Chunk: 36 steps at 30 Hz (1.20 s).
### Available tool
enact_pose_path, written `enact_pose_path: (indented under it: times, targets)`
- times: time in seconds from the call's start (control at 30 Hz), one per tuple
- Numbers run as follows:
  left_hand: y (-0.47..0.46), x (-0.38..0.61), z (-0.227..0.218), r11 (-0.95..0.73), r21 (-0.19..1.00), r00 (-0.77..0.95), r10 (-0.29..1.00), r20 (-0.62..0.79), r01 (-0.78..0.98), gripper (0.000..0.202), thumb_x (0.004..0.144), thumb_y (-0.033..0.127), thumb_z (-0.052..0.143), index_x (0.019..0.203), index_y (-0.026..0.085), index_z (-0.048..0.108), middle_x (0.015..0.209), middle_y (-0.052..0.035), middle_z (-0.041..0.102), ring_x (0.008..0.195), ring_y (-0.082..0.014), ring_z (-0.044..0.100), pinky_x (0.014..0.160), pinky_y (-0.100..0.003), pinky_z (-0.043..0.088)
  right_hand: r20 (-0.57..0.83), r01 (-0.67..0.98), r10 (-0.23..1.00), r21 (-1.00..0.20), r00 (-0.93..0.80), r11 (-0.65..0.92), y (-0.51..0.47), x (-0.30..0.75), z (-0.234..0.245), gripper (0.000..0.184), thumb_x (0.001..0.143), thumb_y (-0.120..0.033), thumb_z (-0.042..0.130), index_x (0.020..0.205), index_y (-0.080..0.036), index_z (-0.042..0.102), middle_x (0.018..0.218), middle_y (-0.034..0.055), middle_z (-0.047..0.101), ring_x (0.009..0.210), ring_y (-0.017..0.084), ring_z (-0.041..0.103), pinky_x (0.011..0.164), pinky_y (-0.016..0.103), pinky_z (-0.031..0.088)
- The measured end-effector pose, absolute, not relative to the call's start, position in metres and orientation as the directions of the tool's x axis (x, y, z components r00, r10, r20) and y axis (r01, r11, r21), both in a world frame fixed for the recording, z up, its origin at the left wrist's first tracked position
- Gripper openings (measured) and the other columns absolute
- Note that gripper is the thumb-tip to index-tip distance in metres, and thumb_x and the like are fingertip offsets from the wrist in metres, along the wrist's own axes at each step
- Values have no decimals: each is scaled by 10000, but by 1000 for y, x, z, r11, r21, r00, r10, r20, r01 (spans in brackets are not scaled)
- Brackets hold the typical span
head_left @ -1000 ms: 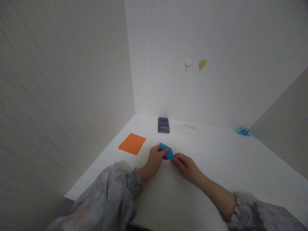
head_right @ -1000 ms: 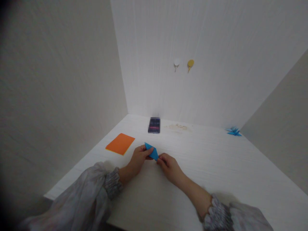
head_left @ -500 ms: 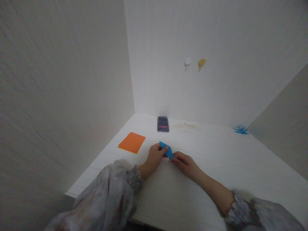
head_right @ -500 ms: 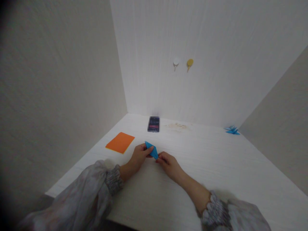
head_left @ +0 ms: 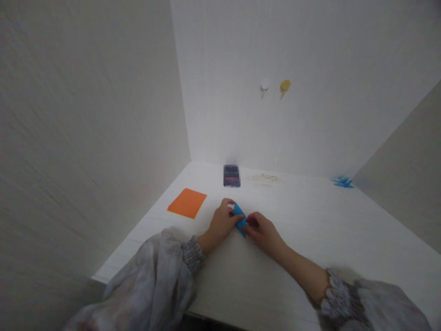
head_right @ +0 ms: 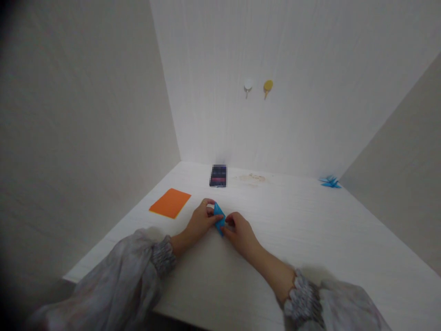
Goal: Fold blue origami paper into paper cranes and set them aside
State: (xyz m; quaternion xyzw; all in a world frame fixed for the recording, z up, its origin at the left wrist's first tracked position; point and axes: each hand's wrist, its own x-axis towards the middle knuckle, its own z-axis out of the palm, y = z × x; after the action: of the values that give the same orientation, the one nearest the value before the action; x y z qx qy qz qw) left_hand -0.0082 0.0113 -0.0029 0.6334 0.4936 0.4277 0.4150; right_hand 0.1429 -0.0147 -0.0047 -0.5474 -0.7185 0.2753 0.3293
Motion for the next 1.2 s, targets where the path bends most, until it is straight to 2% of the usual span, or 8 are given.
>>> enact_pose_path:
  times: [0.17, 0.4, 0.5, 0.6, 0.7, 0.83, 1.0, 1.2]
  targets:
    - [13, -11, -6, -269, 823, 190, 962, 199, 501, 357, 651, 233, 636, 958, 154, 471, 680, -4, 540, 669, -155, 521, 626, -259, 391, 237, 667, 925, -642, -297, 379, -17, 144, -3, 161, 689, -211, 568, 846, -177, 571, 801, 45, 574, 766, 190, 533, 694, 306, 422]
    - [11, -10, -12, -352, 689, 172, 932, 318, 634, 521, 631, 176, 661, 1088, 151, 413, 924, -63, 475, 928, -210, 443, 834, -352, 353, 358, 647, 799, -469, -483, 601, -17, 151, -7, 273, 786, -128, 409, 918, -198, 638, 897, 84, 574, 836, 195, 521, 750, 338, 425]
    - [8, -9, -12, -441, 595, 249, 891, 378, 672, 271, 695, 159, 595, 948, 159, 496, 950, -65, 443, 945, -210, 428, 830, -345, 358, 349, 641, 780, -444, -520, 626, -18, 153, -6, 267, 801, -156, 420, 952, -205, 633, 927, 83, 574, 855, 195, 517, 762, 336, 424]
    - [8, -9, -10, -524, 538, 402, 852, 336, 660, 56, 759, 138, 511, 805, 153, 540, 846, -49, 481, 848, -186, 464, 763, -302, 387, 346, 629, 750, -408, -564, 661, -18, 156, -4, 246, 806, -192, 440, 954, -211, 636, 950, 83, 579, 868, 202, 516, 765, 340, 414]
    - [8, -12, -3, -562, 545, 490, 823, 287, 623, 98, 794, 164, 473, 796, 153, 570, 815, -44, 516, 802, -170, 481, 742, -281, 397, 344, 634, 737, -376, -581, 676, -17, 160, -2, 242, 820, -240, 439, 962, -221, 635, 952, 83, 589, 868, 212, 521, 762, 356, 402]
    - [8, -21, 8, -586, 646, 605, 762, 233, 489, 125, 759, 192, 534, 860, 176, 606, 861, -35, 536, 806, -151, 506, 748, -251, 404, 343, 608, 726, -397, -597, 687, -15, 168, -1, 247, 827, -268, 435, 971, -224, 632, 950, 86, 592, 868, 212, 525, 764, 358, 404]
    - [11, -28, 7, -587, 677, 617, 748, 244, 444, 114, 711, 210, 600, 813, 186, 647, 865, -34, 553, 797, -148, 520, 732, -242, 412, 359, 551, 687, -415, -632, 724, -17, 174, -2, 274, 830, -230, 415, 1020, -242, 612, 1002, 86, 582, 903, 211, 513, 784, 356, 403]
    - [13, -28, 3, -591, 656, 618, 751, 234, 470, 97, 721, 216, 594, 765, 187, 675, 856, -31, 575, 765, -141, 541, 714, -229, 416, 318, 569, 660, -338, -680, 750, -19, 175, 1, 297, 812, -222, 432, 1057, -229, 600, 1049, 105, 555, 927, 232, 494, 802, 386, 372]
